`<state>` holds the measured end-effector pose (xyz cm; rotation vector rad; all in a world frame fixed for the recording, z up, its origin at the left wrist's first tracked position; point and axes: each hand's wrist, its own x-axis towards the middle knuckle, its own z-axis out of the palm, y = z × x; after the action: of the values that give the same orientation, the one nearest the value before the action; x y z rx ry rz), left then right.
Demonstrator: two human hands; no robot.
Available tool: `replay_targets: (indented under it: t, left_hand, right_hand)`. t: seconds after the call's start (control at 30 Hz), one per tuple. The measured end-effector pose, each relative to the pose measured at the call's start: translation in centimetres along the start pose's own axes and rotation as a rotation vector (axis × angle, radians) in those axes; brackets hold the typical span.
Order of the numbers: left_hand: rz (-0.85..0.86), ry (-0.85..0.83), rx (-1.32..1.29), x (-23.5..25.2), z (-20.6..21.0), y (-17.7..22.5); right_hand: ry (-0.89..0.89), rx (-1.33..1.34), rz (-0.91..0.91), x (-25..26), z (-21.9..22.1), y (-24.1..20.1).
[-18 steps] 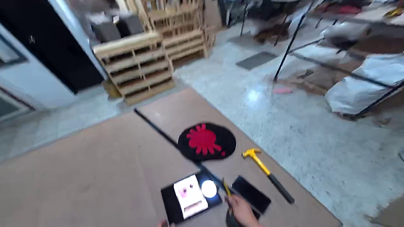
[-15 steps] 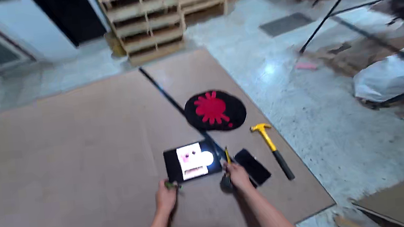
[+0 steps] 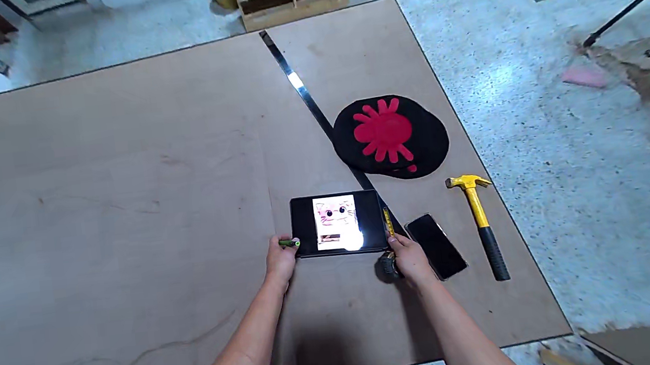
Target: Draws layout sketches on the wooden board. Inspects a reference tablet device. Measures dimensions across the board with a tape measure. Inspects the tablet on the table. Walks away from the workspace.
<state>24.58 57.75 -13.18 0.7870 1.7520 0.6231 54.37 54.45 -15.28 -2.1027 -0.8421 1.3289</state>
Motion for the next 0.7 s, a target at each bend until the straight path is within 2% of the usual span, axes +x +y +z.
replay_targets:
  t: [0.13,0.27,0.5,0.7]
  left_hand:
    - [0.022,-0.083,-0.104,-0.7,0.3,-0.7]
    - [-0.034,-0.043,-0.16,0.5,0.2,-0.1]
    - [-0.105,-0.145,-0.105,0.8,-0.4,0.5]
    - [-0.108,-0.163,-0.156,0.4,-0.8,-1.9]
  right_hand:
    - [0.042,-0.08,0.001,-1.3,-0.3,0.8]
    - [0.028,-0.08,-0.002,-2.0,-0.9,1.8]
    - [0.038,-0.005,0.032,-2.5,-1.1,2.8]
    - [0.06,0.032,0.009,-3.8,-1.5,4.5]
